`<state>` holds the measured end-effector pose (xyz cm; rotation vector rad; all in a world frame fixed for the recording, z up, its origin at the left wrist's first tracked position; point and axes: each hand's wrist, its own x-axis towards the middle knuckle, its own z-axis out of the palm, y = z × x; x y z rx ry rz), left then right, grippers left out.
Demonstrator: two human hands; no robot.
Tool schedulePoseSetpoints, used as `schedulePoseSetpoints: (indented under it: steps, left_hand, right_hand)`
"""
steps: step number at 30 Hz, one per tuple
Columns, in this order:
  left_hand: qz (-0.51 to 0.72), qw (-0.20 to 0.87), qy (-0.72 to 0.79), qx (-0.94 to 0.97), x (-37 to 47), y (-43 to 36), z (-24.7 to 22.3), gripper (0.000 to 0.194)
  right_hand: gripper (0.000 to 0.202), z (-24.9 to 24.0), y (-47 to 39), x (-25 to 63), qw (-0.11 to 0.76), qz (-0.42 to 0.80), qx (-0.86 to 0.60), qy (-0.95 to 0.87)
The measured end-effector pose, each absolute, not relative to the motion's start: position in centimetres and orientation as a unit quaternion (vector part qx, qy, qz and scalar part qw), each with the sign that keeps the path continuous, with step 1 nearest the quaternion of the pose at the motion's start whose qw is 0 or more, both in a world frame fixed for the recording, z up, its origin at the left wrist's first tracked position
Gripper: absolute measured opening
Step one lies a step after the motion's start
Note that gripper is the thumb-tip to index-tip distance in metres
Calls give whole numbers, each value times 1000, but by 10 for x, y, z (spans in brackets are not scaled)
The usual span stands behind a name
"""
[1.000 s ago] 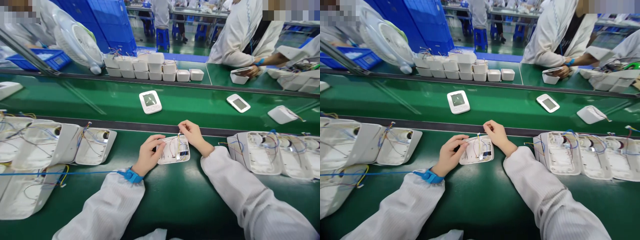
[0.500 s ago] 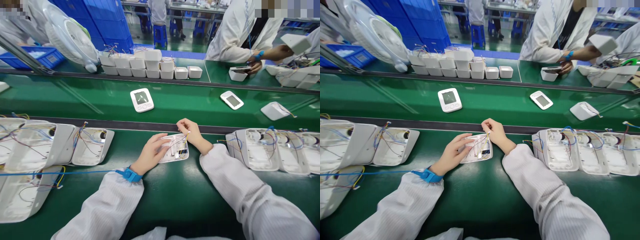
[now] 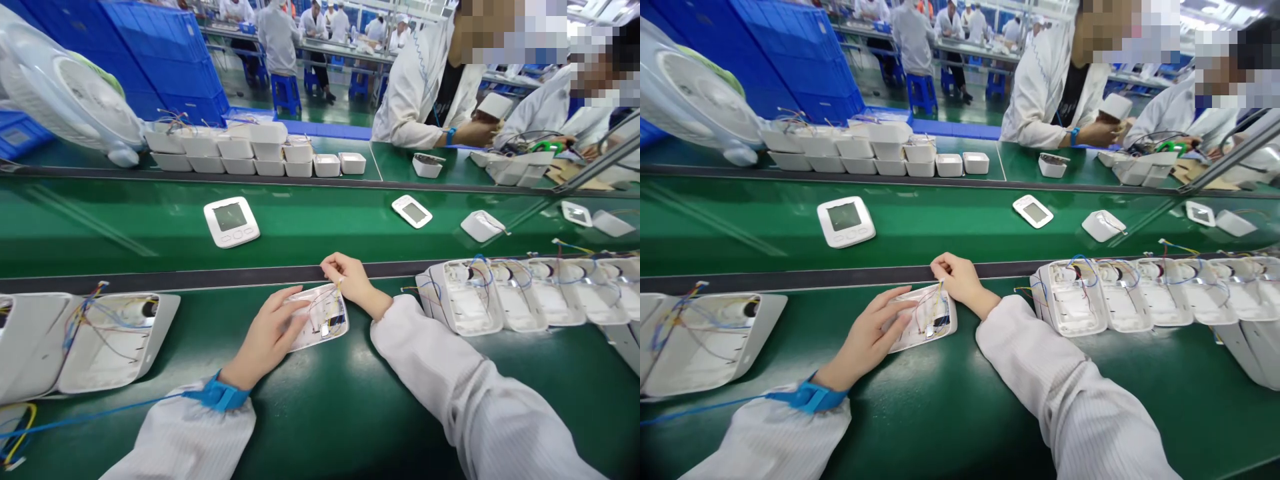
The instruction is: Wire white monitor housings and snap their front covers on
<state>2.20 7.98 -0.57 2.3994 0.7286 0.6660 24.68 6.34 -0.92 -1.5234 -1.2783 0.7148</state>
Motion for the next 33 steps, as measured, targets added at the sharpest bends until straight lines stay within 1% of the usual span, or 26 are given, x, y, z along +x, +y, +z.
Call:
schedulePoseSetpoints:
  steps: [1,4,5,6,8,10,14,17,21,24,28,30,33]
  left_hand:
    - [244,262,253,899,22,79,-5,39]
    - [214,220,203,930,24,73,-2,96]
    - [203,203,201,937,25,71,-2,105]
    - [194,189,204,941,26,70,-3,106]
    - [184,176,218,942,27,68,-4,95]
    - [181,174,222,942,28,68,-6,89]
    - [188,163,219,944,27,72,-9,88]
    - [194,160,217,943,28,74,-9,86]
    - [195,163,208,944,30,76,-10,86]
    - [198,162,206,944,30,78,-12,85]
    - [200,159,204,945,30,79,-13,83]
    - [199,157,203,946,30,79,-13,81]
    - [194,154,202,947,31,79,-12,80]
  right_hand:
    - [15,-9,64,247,488,293,-631,-528]
    - [14,-9,64,246,483,294,-632,-529]
    - [14,-9,64,246,484,295,-631,-529]
    - [14,-8,64,246,486,296,-631,-527]
    - [13,-8,64,246,492,296,-631,-522]
    - [14,-8,63,246,502,295,-629,-515]
    - [16,-11,65,248,521,279,-626,-508]
    - [18,-11,69,252,505,222,-654,-517]
    - [20,-4,76,270,444,86,-708,-543]
    - [27,1,81,292,358,5,-774,-521]
    - [29,4,82,323,229,-27,-873,-430]
    - [32,5,82,335,194,-30,-900,-389]
    - [40,6,85,352,173,-14,-925,-339]
